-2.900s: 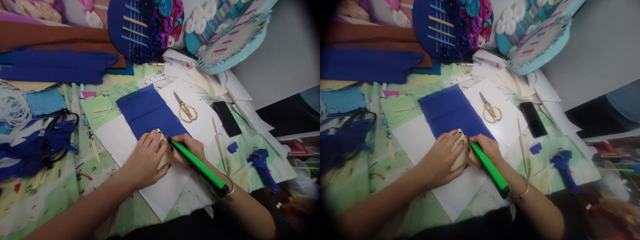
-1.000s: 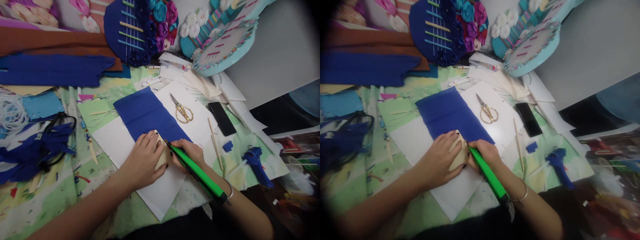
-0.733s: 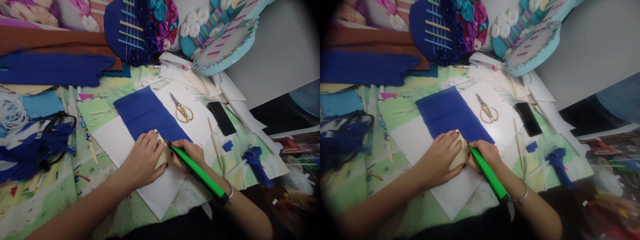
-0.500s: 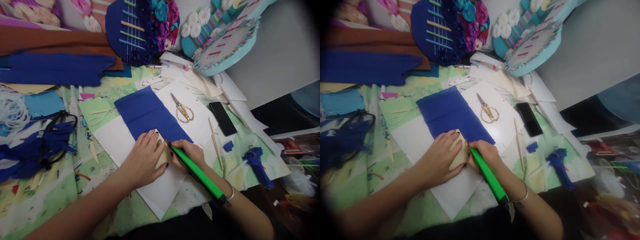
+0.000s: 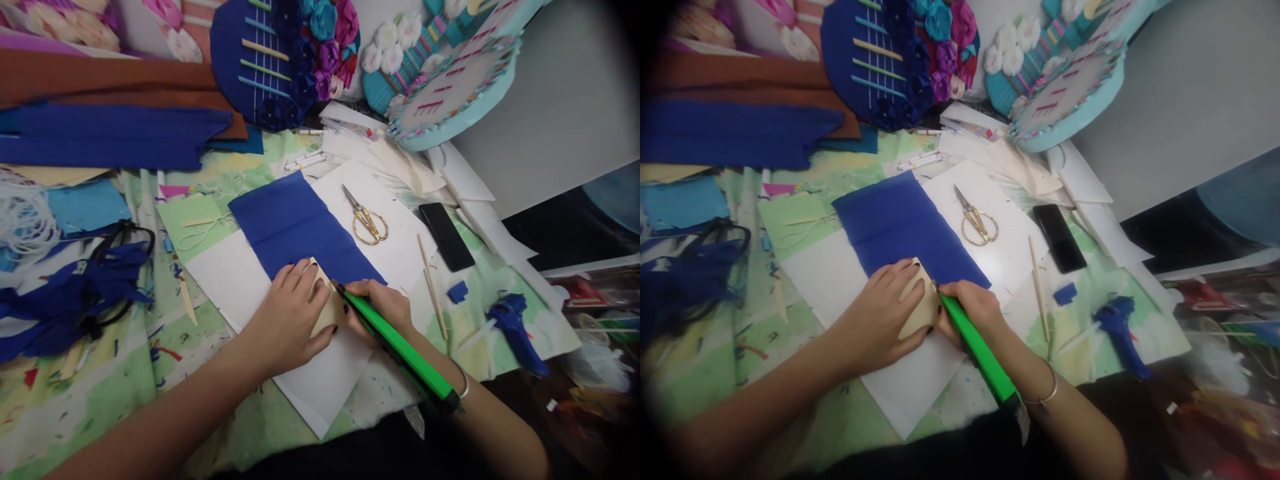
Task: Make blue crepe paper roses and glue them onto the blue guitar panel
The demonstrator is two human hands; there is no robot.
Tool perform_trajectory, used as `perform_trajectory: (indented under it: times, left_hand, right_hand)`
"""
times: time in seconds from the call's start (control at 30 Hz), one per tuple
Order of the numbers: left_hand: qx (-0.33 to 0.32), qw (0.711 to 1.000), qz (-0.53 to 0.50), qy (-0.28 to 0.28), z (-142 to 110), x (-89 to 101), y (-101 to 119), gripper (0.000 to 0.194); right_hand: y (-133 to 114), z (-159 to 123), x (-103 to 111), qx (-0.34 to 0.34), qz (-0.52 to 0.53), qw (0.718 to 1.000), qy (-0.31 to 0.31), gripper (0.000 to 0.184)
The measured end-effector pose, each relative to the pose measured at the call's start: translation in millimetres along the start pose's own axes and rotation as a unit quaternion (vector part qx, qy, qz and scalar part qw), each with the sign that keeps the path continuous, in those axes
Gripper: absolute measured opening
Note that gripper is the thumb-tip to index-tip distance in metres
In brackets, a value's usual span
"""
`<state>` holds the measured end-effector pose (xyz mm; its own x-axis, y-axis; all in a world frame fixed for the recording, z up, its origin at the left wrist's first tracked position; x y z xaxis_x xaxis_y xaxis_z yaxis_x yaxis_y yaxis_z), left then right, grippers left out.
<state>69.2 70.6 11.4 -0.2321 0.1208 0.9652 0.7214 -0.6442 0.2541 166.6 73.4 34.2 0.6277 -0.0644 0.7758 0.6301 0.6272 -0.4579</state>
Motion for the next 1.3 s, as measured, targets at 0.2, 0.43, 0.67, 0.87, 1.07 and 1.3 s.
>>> perform_trajectory:
  times: [0.2,0.43,0.67,0.87,1.07,1.3]
  left_hand:
    - [0.001,1.0,0.004,-0.009,0.2,-0.7,0.2,0.052]
    - [0.001,1.0,0.007,-0.005,0.8,0.3,0.3,0.051]
    - [0.005,1.0,0.001,-0.01,0.8,-0.1,0.2,0.051]
    - [0.004,1.0,0.0,-0.01,0.9,0.4,0.1,0.051]
    - [0.001,1.0,-0.001,-0.006,0.7,0.7,-0.2,0.051]
    - [0.001,1.0,-0.004,-0.003,0.7,1.3,-0.3,0.05]
  right_hand:
    - [-1.5,1.2,1.8,0.006,-0.01,1.0,0.004,0.029]
    - [-3.1,1.0,3.2,0.002,-0.012,1.0,-0.001,0.025]
    - [-0.7,0.8,0.7,-0.008,-0.015,1.0,-0.007,0.026]
    - [0.8,0.2,2.3,-0.015,-0.017,1.0,-0.006,0.027]
    - [-2.4,0.5,3.5,-0.001,-0.002,1.0,-0.005,0.026]
    - [1.5,-4.2,0.6,-0.015,-0.022,1.0,-0.013,0.029]
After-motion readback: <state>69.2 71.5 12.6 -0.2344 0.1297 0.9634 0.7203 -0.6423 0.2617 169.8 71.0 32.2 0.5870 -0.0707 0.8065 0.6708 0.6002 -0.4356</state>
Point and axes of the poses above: each hand's wrist, its own z-axis towards the middle knuckle, its own x-axis out of the back of the hand, y = z × x, the point moved 10 cm from there along z, towards the middle knuckle, and after that the axes turned 7 degrees about -y, right-handed, at the moved point
